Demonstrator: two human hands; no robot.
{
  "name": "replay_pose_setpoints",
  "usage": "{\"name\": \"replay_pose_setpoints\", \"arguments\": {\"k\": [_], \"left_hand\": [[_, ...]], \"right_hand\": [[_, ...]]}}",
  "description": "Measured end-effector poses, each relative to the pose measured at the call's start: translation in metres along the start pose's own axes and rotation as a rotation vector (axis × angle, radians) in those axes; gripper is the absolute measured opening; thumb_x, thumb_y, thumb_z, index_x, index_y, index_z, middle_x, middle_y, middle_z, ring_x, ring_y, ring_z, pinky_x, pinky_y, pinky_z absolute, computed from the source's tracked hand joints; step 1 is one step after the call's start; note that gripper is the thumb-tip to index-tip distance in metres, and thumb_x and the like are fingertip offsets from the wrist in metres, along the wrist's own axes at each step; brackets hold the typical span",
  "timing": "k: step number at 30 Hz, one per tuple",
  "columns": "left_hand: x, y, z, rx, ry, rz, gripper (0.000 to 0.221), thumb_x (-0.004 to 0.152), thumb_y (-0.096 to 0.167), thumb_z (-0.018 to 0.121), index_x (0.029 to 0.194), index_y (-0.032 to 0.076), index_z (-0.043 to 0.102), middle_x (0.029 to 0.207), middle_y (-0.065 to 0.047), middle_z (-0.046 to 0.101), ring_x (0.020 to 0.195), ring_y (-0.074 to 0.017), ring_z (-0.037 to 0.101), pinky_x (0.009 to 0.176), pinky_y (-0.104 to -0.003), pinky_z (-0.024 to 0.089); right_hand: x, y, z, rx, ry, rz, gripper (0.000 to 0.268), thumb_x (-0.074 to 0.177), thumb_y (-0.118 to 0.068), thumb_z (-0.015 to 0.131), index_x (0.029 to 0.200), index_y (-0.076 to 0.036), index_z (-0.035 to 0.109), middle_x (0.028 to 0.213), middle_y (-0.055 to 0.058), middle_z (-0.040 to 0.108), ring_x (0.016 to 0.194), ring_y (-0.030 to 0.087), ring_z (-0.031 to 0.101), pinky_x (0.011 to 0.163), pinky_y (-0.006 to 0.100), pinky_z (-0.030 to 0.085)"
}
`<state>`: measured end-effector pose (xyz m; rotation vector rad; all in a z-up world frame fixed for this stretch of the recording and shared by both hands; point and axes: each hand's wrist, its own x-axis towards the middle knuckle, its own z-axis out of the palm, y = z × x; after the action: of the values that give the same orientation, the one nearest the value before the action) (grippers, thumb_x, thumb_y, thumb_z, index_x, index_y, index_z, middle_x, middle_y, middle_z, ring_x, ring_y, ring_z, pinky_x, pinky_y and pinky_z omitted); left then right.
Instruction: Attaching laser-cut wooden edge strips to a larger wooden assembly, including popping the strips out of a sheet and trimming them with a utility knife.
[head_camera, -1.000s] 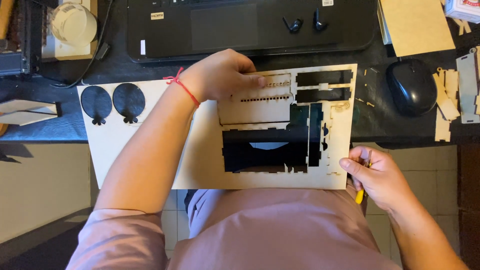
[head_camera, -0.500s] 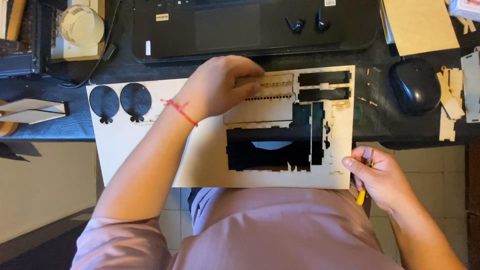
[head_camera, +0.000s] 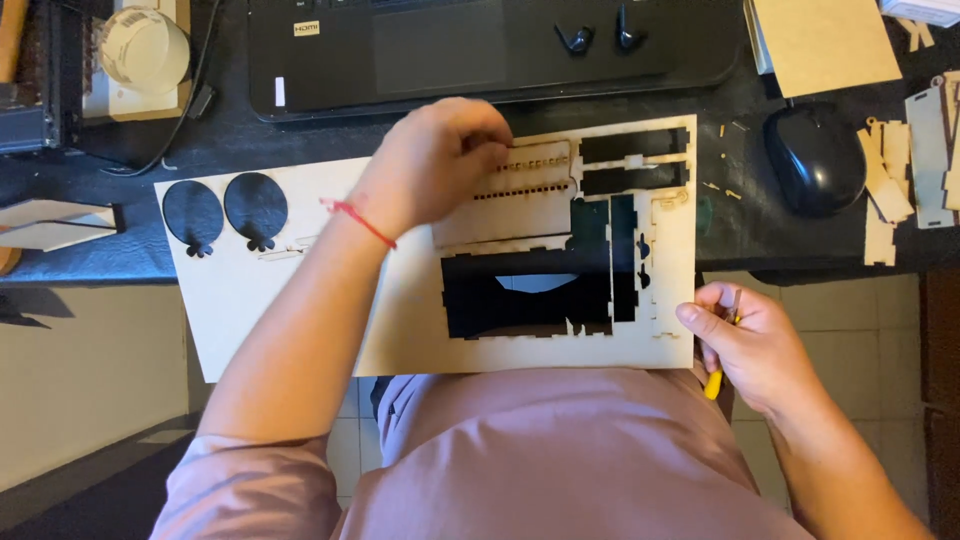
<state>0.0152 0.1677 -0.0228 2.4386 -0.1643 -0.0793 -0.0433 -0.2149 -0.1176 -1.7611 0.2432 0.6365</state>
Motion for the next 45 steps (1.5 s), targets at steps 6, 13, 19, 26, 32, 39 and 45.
{"name": "replay_pose_setpoints", "arguments": {"k": [6, 13, 19, 26, 32, 39, 45], "left_hand": [[0.006, 0.007, -0.010, -0.107, -0.166, -0.149, 0.016, 0.092, 0.024, 0.056, 0.097, 0.019, 0.070, 0.088, 0.006, 0.070, 0.074, -0.0108, 0.058, 0.065, -0.029, 0.043], [0.005, 0.010, -0.014, -0.056, -0.201, -0.144, 0.012, 0.093, 0.022, 0.053, 0.093, 0.019, 0.064, 0.079, 0.005, 0.063, 0.068, -0.0137, 0.051, 0.063, -0.032, 0.040], [-0.002, 0.006, -0.026, -0.252, -0.021, -0.100, 0.025, 0.094, 0.022, 0.041, 0.095, 0.018, 0.066, 0.086, 0.004, 0.059, 0.076, -0.0106, 0.050, 0.067, -0.028, 0.040], [-0.133, -0.012, -0.047, -0.615, -0.419, -0.125, 0.022, 0.099, 0.015, 0.050, 0.114, 0.010, 0.066, 0.100, 0.005, 0.068, 0.089, -0.0042, 0.059, 0.078, -0.021, 0.050], [-0.242, -0.039, -0.026, -0.685, -0.464, -0.506, 0.028, 0.098, 0.022, 0.048, 0.107, 0.011, 0.072, 0.098, 0.005, 0.070, 0.085, -0.0064, 0.059, 0.079, -0.023, 0.047], [-0.265, -0.053, 0.010, -0.923, 0.043, -0.591, 0.021, 0.103, 0.015, 0.049, 0.105, 0.009, 0.069, 0.090, 0.002, 0.067, 0.076, -0.0072, 0.058, 0.066, -0.023, 0.049], [-0.262, -0.038, -0.008, -0.935, -0.153, -0.553, 0.026, 0.102, 0.014, 0.046, 0.102, 0.005, 0.071, 0.091, 0.000, 0.068, 0.078, -0.0082, 0.058, 0.070, -0.023, 0.047]], "right_hand": [[0.001, -0.002, 0.008, -0.006, 0.026, -0.003, 0.014, 0.096, -0.013, 0.064, 0.090, -0.006, 0.054, 0.069, 0.002, 0.044, 0.038, 0.013, 0.040, 0.034, 0.029, 0.036], [-0.004, -0.011, 0.012, -0.080, 0.027, 0.020, 0.018, 0.097, -0.015, 0.064, 0.085, -0.009, 0.053, 0.063, -0.001, 0.041, 0.038, 0.013, 0.040, 0.035, 0.029, 0.039], [-0.002, -0.003, 0.012, -0.091, 0.067, 0.014, 0.011, 0.099, -0.015, 0.063, 0.093, -0.008, 0.056, 0.067, 0.001, 0.046, 0.039, 0.015, 0.043, 0.035, 0.030, 0.038], [0.004, 0.022, -0.002, -0.107, 0.065, -0.100, 0.013, 0.099, -0.019, 0.062, 0.096, -0.010, 0.054, 0.056, 0.004, 0.043, 0.041, 0.013, 0.039, 0.037, 0.027, 0.029], [0.018, 0.041, -0.015, -0.023, 0.113, -0.153, 0.014, 0.104, -0.019, 0.062, 0.104, -0.011, 0.050, 0.047, 0.011, 0.039, 0.032, 0.017, 0.035, 0.032, 0.027, 0.027], [0.016, 0.033, -0.013, 0.044, 0.125, -0.167, 0.011, 0.106, -0.017, 0.061, 0.109, -0.014, 0.051, 0.062, 0.002, 0.044, 0.040, 0.009, 0.039, 0.037, 0.023, 0.032], [0.001, 0.019, -0.005, -0.092, 0.209, -0.274, 0.017, 0.113, -0.025, 0.060, 0.108, -0.009, 0.058, 0.065, 0.004, 0.047, 0.040, 0.011, 0.038, 0.038, 0.024, 0.026]]}}
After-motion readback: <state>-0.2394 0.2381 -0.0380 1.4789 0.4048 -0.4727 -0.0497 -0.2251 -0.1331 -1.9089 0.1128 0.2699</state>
